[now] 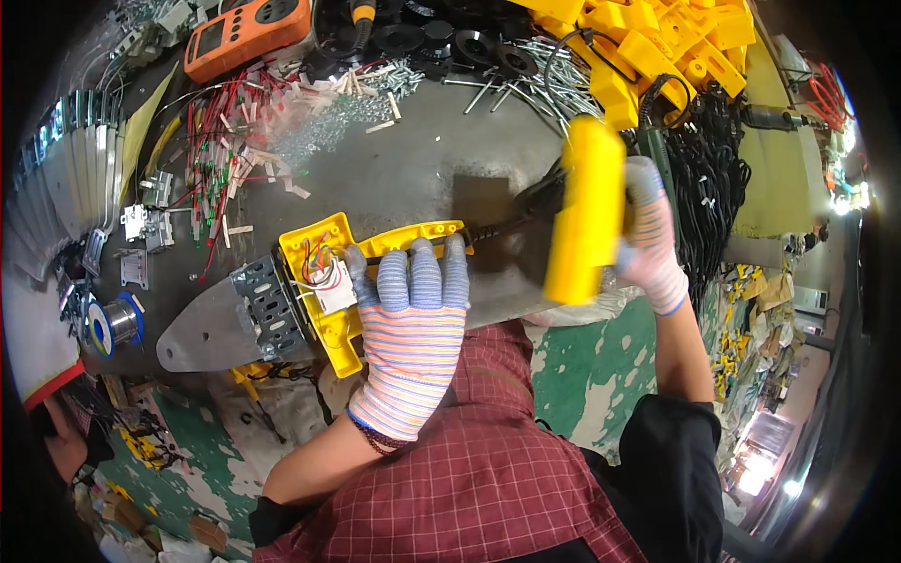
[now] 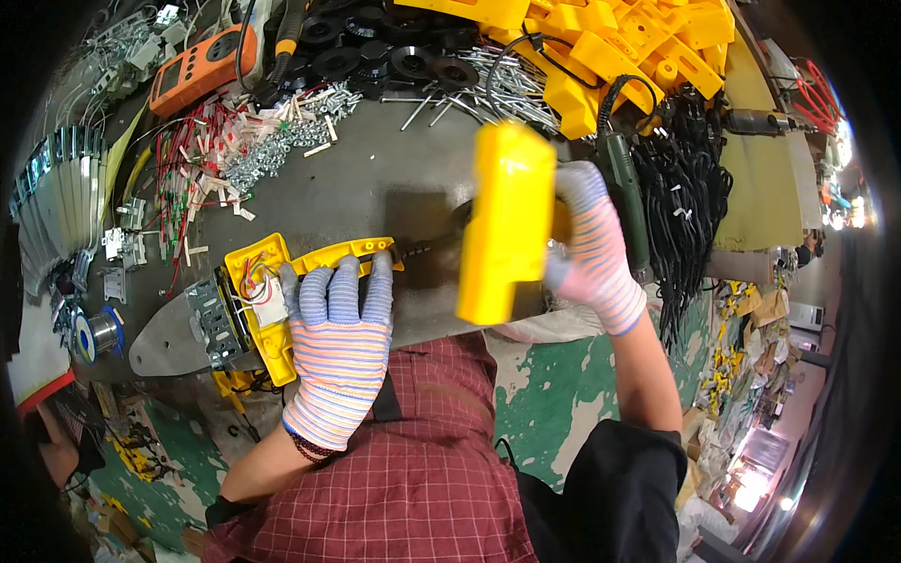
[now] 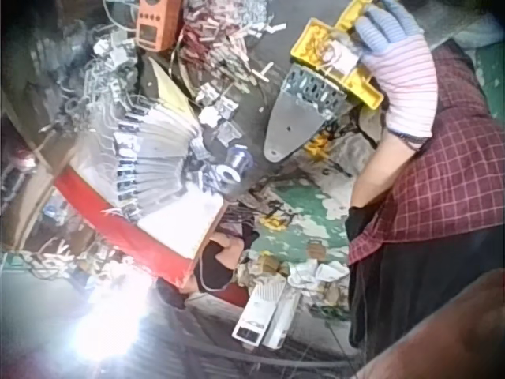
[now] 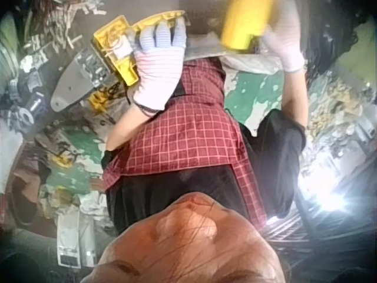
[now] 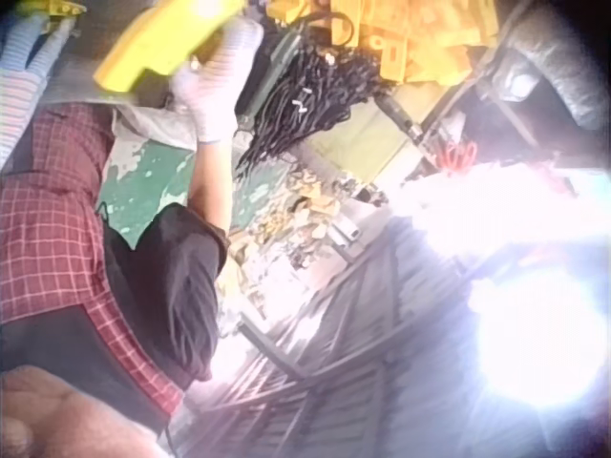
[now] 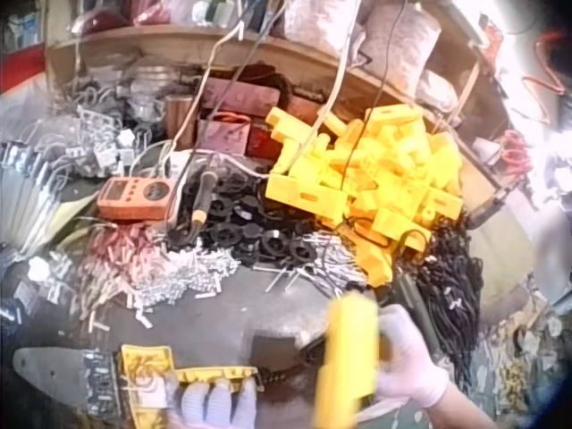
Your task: Assembling the internal components, wiring, and casing of a handheld electronic tool using an electric screwdriver.
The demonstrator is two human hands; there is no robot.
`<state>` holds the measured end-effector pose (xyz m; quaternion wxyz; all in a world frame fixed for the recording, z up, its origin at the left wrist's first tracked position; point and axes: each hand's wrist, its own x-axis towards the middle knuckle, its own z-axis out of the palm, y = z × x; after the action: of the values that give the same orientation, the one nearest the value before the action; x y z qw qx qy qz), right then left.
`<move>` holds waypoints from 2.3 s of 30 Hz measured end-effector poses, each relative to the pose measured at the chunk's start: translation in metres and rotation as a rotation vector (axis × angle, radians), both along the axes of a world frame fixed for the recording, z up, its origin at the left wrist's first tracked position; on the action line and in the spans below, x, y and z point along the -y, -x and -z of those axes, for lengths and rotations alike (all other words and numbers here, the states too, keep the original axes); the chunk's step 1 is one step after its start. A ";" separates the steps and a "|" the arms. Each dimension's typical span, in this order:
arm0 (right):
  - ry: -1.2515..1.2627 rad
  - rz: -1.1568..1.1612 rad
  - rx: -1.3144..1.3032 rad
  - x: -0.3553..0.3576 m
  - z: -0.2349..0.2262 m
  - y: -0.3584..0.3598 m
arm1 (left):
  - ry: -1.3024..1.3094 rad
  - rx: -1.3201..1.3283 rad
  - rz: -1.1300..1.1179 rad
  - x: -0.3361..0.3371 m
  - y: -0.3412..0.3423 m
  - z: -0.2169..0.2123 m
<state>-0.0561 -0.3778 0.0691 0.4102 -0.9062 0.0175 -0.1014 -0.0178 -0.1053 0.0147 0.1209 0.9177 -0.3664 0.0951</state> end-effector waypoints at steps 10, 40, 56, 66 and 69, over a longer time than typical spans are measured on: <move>-1.526 -0.050 -0.066 -0.078 0.037 -0.042 | 0.014 -0.004 -0.002 0.001 -0.001 0.000; -0.121 -0.044 0.080 -0.158 0.035 -0.056 | 0.340 -0.421 0.092 -0.029 0.024 0.013; 0.317 -0.439 -0.112 -0.152 0.010 -0.070 | 0.363 0.089 0.177 -0.144 -0.009 0.010; 0.457 -0.512 -0.143 -0.148 0.006 -0.071 | 0.320 0.206 0.149 -0.124 -0.002 0.014; 0.478 -0.839 0.183 -0.114 0.032 -0.104 | 0.242 0.202 0.117 -0.124 -0.005 0.007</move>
<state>0.0475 -0.2635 0.0374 0.1960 -0.8912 -0.4089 -0.0079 -0.0129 0.0188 0.0076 0.1983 0.8592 -0.4156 0.2229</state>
